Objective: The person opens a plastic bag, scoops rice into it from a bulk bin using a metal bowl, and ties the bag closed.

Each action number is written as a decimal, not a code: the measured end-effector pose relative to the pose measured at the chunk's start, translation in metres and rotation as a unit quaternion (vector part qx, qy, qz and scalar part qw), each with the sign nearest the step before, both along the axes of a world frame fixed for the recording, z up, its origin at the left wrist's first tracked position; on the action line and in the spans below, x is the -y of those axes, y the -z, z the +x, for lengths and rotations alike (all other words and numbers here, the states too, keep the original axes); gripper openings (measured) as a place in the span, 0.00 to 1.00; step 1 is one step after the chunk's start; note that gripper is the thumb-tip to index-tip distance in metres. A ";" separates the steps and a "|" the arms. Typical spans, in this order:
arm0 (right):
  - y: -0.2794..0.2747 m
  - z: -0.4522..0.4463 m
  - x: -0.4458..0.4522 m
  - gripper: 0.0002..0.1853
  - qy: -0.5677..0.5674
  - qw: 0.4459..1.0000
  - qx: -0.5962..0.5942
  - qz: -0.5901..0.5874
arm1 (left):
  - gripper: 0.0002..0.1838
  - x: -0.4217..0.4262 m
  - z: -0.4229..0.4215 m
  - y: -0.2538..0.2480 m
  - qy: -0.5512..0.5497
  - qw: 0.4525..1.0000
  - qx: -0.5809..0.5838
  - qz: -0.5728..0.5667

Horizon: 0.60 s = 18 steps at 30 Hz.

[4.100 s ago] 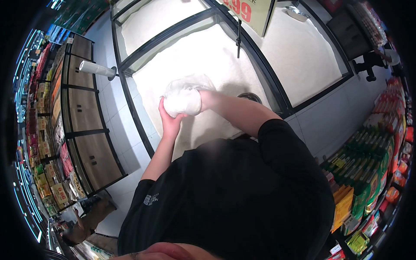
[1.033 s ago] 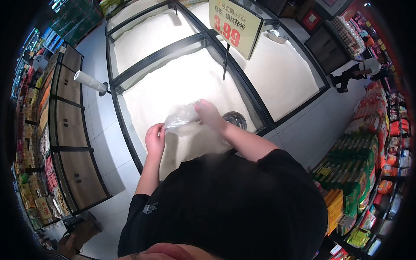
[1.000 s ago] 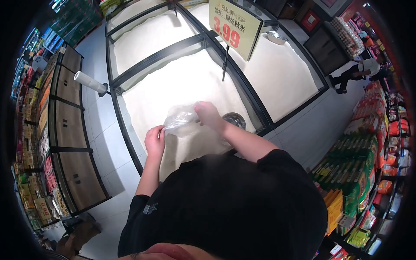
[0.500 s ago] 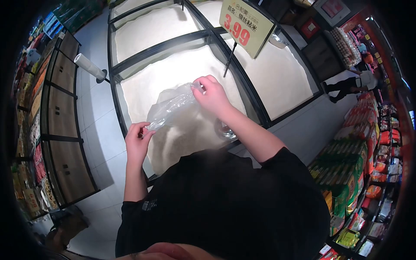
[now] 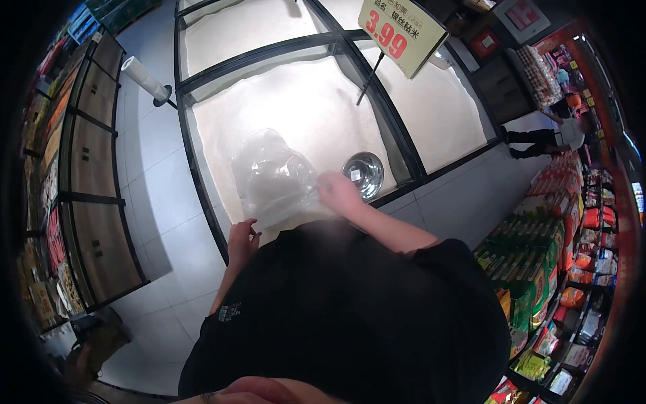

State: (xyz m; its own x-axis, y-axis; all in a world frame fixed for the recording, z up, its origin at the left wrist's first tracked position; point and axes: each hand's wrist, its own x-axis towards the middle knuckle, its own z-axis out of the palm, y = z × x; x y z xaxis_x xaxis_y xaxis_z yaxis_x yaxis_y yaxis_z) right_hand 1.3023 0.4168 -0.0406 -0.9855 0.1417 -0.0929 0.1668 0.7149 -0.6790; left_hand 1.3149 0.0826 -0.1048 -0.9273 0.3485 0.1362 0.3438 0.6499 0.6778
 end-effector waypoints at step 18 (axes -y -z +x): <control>-0.124 -0.038 0.027 0.10 0.070 0.882 -0.153 -0.440 | 0.08 0.016 -0.138 -0.168 -0.094 0.899 0.027 0.427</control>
State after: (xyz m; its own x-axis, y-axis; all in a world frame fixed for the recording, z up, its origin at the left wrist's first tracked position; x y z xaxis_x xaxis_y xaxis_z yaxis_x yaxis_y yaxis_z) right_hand 1.2648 0.3899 0.0836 -0.9622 0.2693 0.0409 -0.0766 -0.1237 -0.9894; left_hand 1.1772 0.0663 0.0633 -0.9723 -0.0240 0.2323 0.2335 -0.0717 0.9697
